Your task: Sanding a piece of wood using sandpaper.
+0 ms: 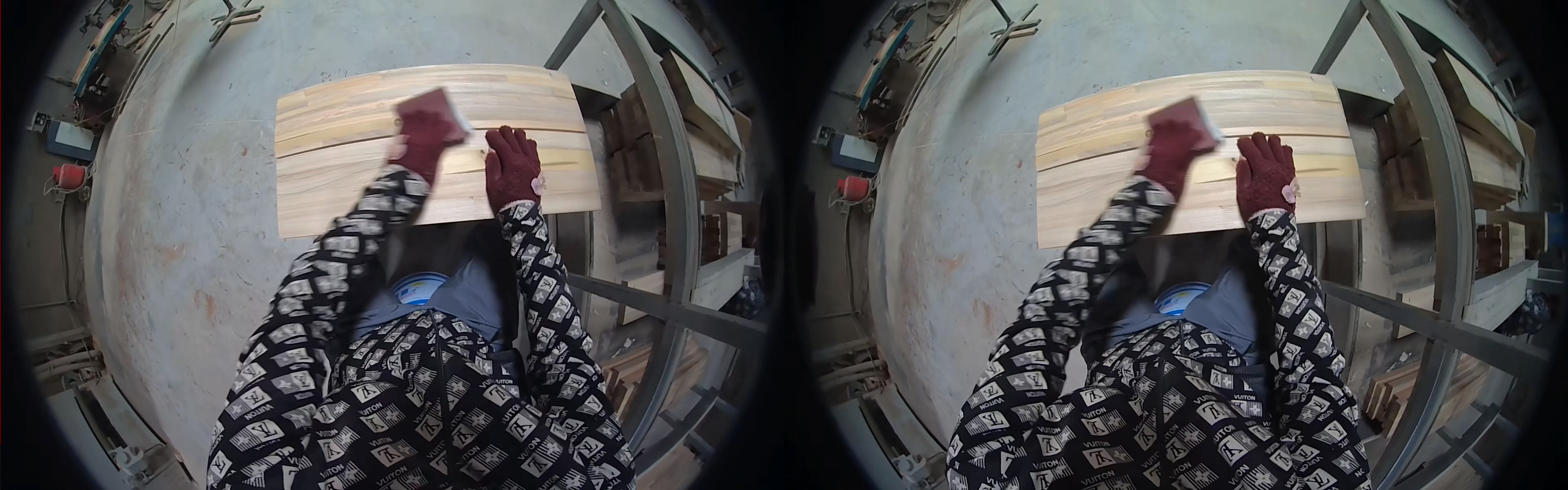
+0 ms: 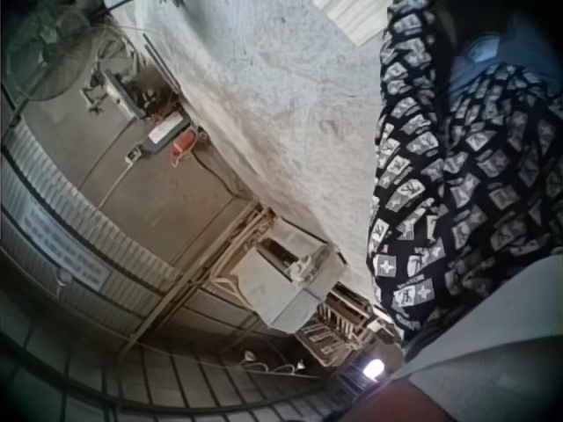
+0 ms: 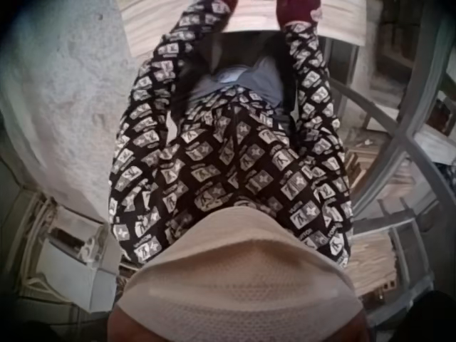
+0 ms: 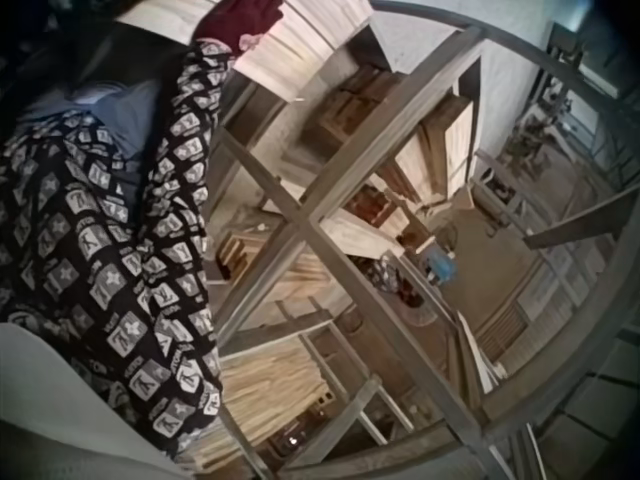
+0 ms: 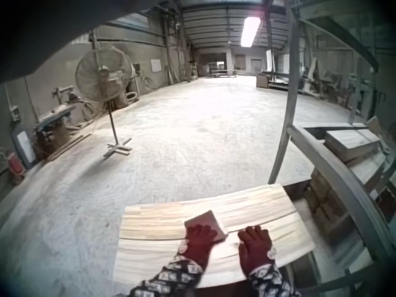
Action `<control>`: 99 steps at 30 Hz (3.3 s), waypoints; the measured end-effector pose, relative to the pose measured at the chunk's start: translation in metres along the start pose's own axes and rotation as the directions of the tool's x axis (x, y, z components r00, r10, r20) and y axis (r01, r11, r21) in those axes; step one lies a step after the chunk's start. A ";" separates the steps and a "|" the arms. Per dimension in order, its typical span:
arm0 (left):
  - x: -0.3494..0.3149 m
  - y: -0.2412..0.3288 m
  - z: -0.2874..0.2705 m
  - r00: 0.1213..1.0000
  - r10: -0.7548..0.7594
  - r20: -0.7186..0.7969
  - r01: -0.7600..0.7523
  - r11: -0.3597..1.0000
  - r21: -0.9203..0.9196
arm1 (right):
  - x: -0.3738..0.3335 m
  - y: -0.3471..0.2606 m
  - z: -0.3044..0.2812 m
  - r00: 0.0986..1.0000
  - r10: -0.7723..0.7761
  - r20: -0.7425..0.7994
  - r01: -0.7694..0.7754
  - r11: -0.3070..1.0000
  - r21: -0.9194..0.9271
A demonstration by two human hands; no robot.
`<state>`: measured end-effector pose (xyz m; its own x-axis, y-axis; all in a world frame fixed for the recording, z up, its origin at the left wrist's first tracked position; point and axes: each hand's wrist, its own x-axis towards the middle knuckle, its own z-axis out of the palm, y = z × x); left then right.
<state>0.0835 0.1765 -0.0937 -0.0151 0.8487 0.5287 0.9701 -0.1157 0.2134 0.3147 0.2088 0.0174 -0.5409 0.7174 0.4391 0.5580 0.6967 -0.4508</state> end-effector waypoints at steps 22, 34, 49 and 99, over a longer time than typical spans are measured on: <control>-0.071 0.044 -0.077 0.921 -0.200 0.334 0.138 0.970 0.200 | -0.003 0.008 0.007 0.994 -0.053 -0.099 0.049 0.998 -0.042; -0.103 -0.032 -0.077 0.881 -0.436 -0.186 0.471 0.763 0.443 | -0.006 0.012 0.014 0.989 -0.048 -0.137 0.039 0.997 -0.064; -0.187 0.014 -0.178 0.977 -0.211 0.032 0.199 0.957 0.213 | -0.006 0.010 0.010 0.998 0.017 -0.063 -0.019 0.999 -0.030; -0.050 -0.096 -0.098 0.703 -0.708 -0.061 0.702 0.678 0.219 | -0.006 0.015 0.015 0.988 -0.010 -0.153 0.005 0.999 -0.034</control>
<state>-0.0325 0.0946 -0.0602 -0.7125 0.6472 0.2709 0.7001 0.6303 0.3355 0.3167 0.2146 -0.0039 -0.4440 0.7017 0.5572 0.5761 0.6999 -0.4222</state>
